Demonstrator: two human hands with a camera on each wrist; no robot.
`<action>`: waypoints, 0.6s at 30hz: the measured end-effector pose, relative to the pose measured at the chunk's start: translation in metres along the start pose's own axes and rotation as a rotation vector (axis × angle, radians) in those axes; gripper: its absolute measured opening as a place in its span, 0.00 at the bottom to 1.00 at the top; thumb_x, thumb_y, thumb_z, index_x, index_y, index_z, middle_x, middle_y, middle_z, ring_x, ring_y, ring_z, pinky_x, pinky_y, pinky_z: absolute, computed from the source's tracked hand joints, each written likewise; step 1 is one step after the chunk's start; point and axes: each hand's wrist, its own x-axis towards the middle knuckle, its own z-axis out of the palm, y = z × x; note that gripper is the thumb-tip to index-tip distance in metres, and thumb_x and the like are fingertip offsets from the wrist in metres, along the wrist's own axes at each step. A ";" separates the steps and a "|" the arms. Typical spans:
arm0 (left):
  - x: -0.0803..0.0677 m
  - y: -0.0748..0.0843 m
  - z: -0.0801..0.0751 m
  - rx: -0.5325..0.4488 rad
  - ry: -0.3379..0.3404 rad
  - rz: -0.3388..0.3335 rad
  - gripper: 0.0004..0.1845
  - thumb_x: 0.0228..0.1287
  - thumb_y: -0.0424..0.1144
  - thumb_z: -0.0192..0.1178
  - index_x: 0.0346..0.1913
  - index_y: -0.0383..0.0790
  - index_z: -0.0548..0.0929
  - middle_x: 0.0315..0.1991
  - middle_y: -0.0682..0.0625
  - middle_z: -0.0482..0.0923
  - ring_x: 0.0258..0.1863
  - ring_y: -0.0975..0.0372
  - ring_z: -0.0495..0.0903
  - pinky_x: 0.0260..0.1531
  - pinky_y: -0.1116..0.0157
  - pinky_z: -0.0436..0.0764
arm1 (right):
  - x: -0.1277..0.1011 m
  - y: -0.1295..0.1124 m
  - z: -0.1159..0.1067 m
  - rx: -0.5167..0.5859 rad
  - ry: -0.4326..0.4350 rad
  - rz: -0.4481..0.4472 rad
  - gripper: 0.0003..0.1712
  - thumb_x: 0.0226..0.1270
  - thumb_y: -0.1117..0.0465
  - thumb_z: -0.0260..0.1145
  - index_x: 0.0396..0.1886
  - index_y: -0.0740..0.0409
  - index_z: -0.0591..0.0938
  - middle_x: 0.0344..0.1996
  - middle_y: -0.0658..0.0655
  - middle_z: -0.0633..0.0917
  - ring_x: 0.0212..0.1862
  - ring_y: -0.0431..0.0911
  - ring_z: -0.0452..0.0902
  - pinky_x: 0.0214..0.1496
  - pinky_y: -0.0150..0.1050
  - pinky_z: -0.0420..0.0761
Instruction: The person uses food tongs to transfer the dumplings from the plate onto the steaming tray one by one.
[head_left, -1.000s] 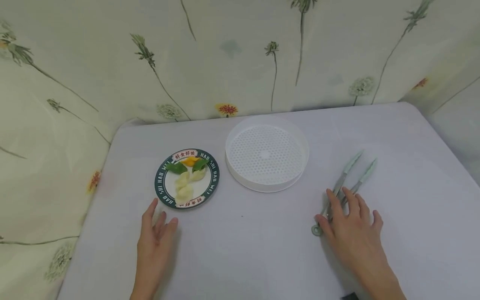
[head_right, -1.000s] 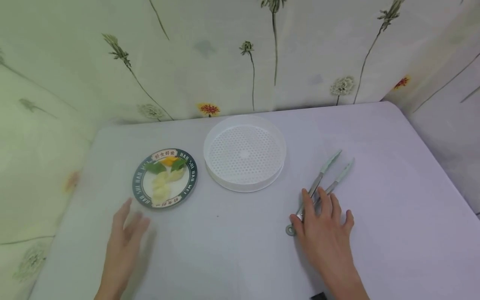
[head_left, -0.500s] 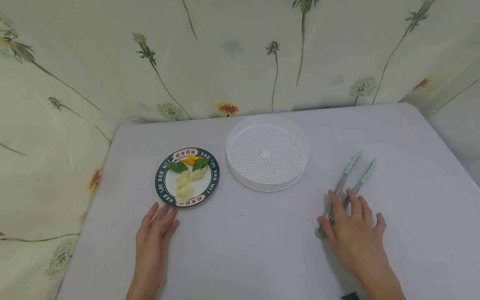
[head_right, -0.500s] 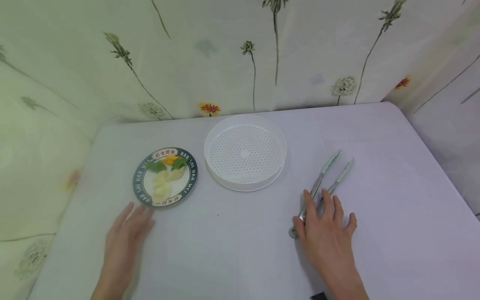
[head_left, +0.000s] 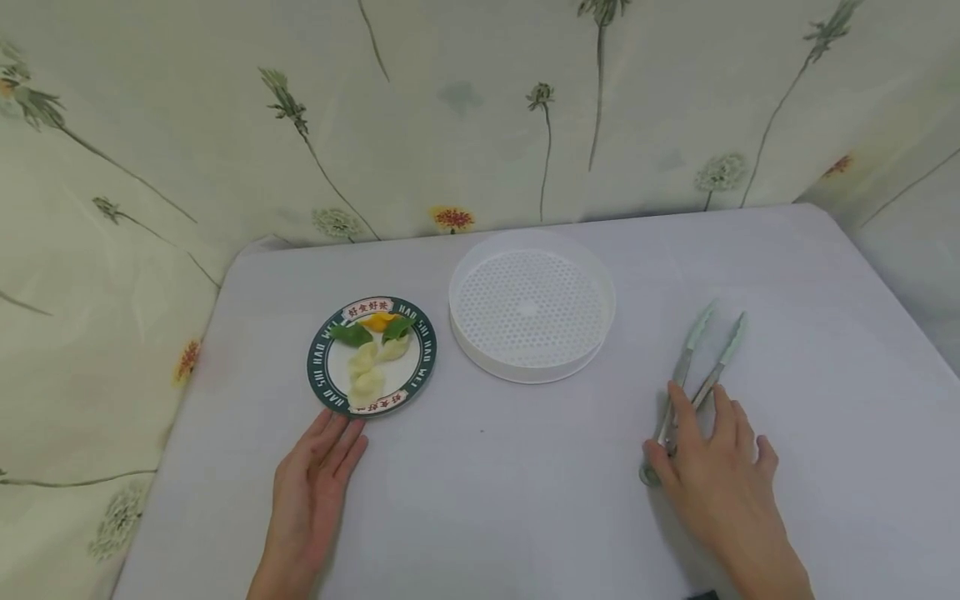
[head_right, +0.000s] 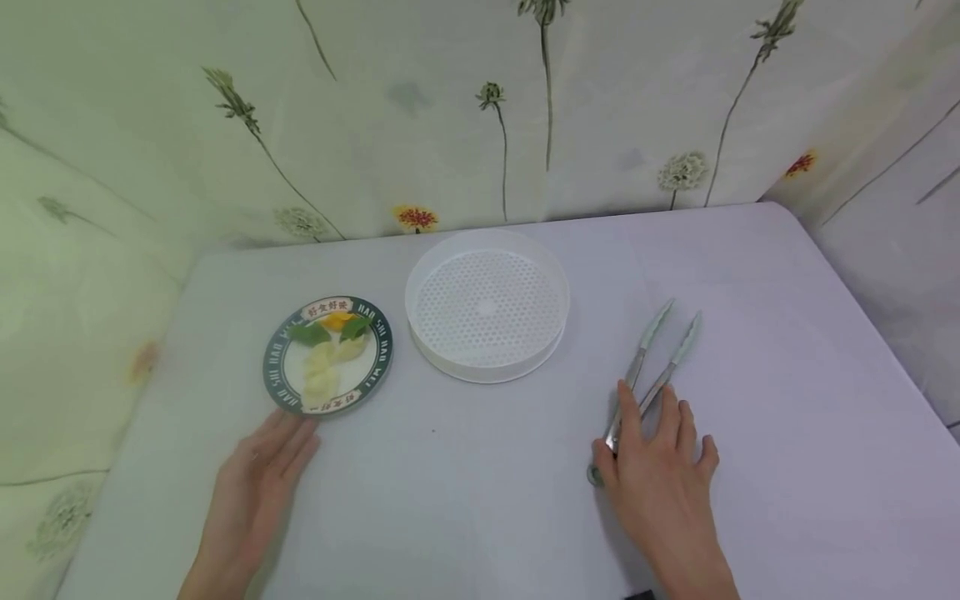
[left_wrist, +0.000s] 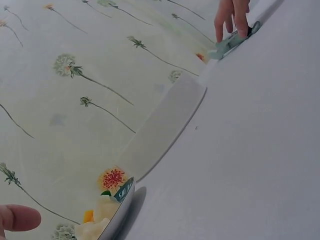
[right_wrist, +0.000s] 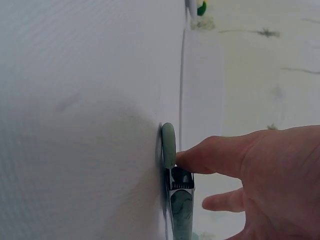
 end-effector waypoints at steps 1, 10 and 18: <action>0.000 0.000 0.000 -0.001 0.001 -0.001 0.35 0.89 0.42 0.38 0.89 0.42 0.41 0.89 0.45 0.50 0.85 0.59 0.62 0.82 0.64 0.71 | 0.000 0.000 0.000 0.002 -0.004 0.004 0.43 0.76 0.51 0.69 0.83 0.57 0.62 0.74 0.89 0.60 0.72 0.88 0.58 0.58 0.92 0.60; 0.001 -0.002 0.002 0.001 0.005 -0.005 0.35 0.89 0.42 0.41 0.89 0.42 0.42 0.89 0.47 0.52 0.85 0.60 0.62 0.82 0.65 0.71 | -0.003 0.004 -0.003 0.022 -0.027 0.011 0.43 0.75 0.57 0.68 0.84 0.59 0.61 0.74 0.91 0.59 0.72 0.87 0.58 0.60 0.92 0.58; 0.001 0.000 0.000 -0.003 0.012 -0.014 0.38 0.88 0.45 0.44 0.89 0.43 0.40 0.89 0.47 0.49 0.85 0.60 0.61 0.86 0.63 0.66 | -0.004 0.012 -0.006 0.018 -0.036 -0.045 0.42 0.71 0.62 0.66 0.82 0.56 0.63 0.76 0.90 0.59 0.73 0.85 0.60 0.56 0.92 0.63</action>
